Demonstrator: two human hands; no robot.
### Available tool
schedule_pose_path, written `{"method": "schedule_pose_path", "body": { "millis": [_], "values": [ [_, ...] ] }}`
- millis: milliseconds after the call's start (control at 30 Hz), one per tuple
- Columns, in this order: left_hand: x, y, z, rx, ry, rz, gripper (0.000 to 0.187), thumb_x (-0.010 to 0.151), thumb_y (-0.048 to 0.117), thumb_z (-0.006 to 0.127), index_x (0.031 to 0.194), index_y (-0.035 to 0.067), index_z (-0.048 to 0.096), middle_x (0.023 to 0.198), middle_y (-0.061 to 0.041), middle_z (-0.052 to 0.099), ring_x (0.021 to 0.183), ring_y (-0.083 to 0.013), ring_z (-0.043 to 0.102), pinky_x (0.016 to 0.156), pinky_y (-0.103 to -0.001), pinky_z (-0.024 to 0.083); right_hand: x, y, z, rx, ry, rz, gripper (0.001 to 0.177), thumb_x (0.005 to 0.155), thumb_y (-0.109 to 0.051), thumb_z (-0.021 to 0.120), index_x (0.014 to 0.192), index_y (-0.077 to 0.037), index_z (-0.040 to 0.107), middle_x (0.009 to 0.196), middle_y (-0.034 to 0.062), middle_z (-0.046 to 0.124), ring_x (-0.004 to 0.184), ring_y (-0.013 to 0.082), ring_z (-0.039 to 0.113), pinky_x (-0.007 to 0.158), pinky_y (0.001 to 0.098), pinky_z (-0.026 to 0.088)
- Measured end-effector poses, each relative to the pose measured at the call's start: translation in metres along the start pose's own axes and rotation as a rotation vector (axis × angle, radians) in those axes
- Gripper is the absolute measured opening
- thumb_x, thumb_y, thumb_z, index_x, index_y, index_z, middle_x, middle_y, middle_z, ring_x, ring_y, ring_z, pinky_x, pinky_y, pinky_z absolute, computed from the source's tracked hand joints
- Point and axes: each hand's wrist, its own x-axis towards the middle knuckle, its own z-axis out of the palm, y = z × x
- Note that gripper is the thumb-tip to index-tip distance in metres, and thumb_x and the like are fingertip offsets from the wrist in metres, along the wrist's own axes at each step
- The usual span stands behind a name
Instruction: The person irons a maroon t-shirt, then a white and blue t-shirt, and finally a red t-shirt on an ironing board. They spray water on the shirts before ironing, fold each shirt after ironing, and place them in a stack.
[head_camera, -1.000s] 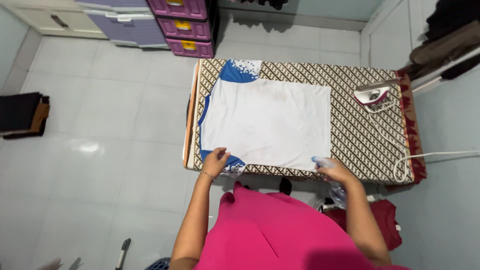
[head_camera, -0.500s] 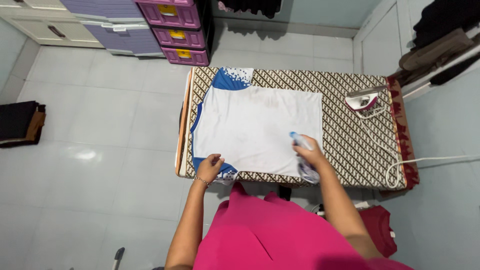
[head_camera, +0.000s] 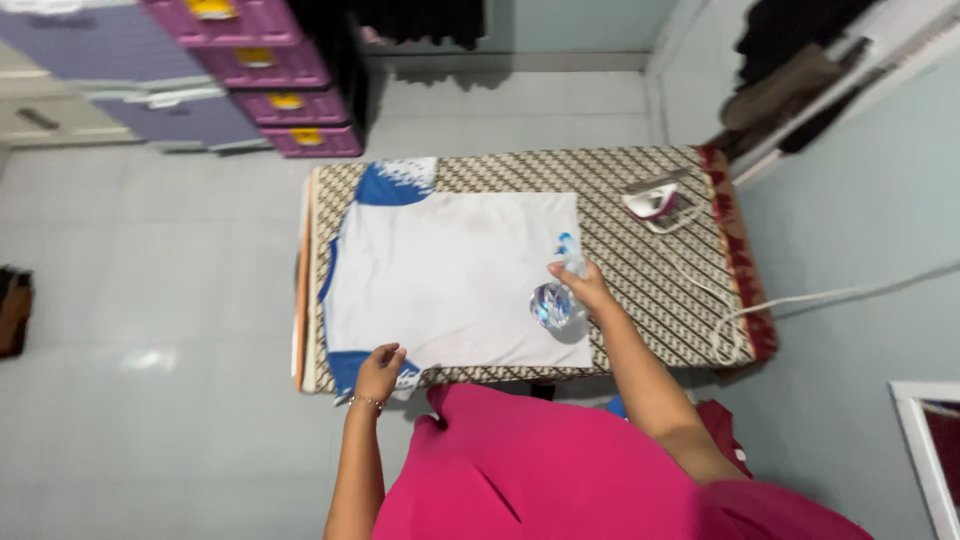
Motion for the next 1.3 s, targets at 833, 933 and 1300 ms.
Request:
{"method": "schedule_pose_path", "body": {
  "millis": [833,933,1300],
  "values": [
    [0.059,0.135,0.201,0.228,-0.282,0.008,0.051,0.093,0.04,0.067,0.132,0.007,0.065,0.124,-0.015,0.073,0.115,-0.0269,0.07,0.097,-0.037,0.055,0.0,0.068,-0.174,0.504,0.718,0.612,0.074,0.084,-0.018,0.079,0.147,0.001,0.045,0.129,0.0218,0.064,0.108,0.042,0.064,0.092,0.0527,0.052],
    [0.058,0.118,0.205,0.265,-0.26,-0.028,0.052,0.093,0.042,0.066,0.133,0.008,0.065,0.125,-0.015,0.073,0.115,-0.027,0.07,0.098,-0.037,0.056,0.064,0.074,-0.176,0.168,0.701,0.482,0.081,0.083,-0.014,0.076,0.153,0.004,0.041,0.136,0.0275,0.062,0.113,0.0535,0.064,0.096,0.0627,0.051],
    [0.043,0.047,0.235,0.391,-0.135,-0.145,0.047,0.091,0.041,0.07,0.131,0.015,0.068,0.138,-0.016,0.064,0.128,-0.03,0.061,0.11,-0.038,0.048,0.207,0.086,-0.207,-0.47,0.809,0.125,0.056,0.077,-0.012,0.086,0.122,0.005,0.058,0.111,0.024,0.067,0.099,0.0415,0.067,0.087,0.0474,0.052]
  ]
}}
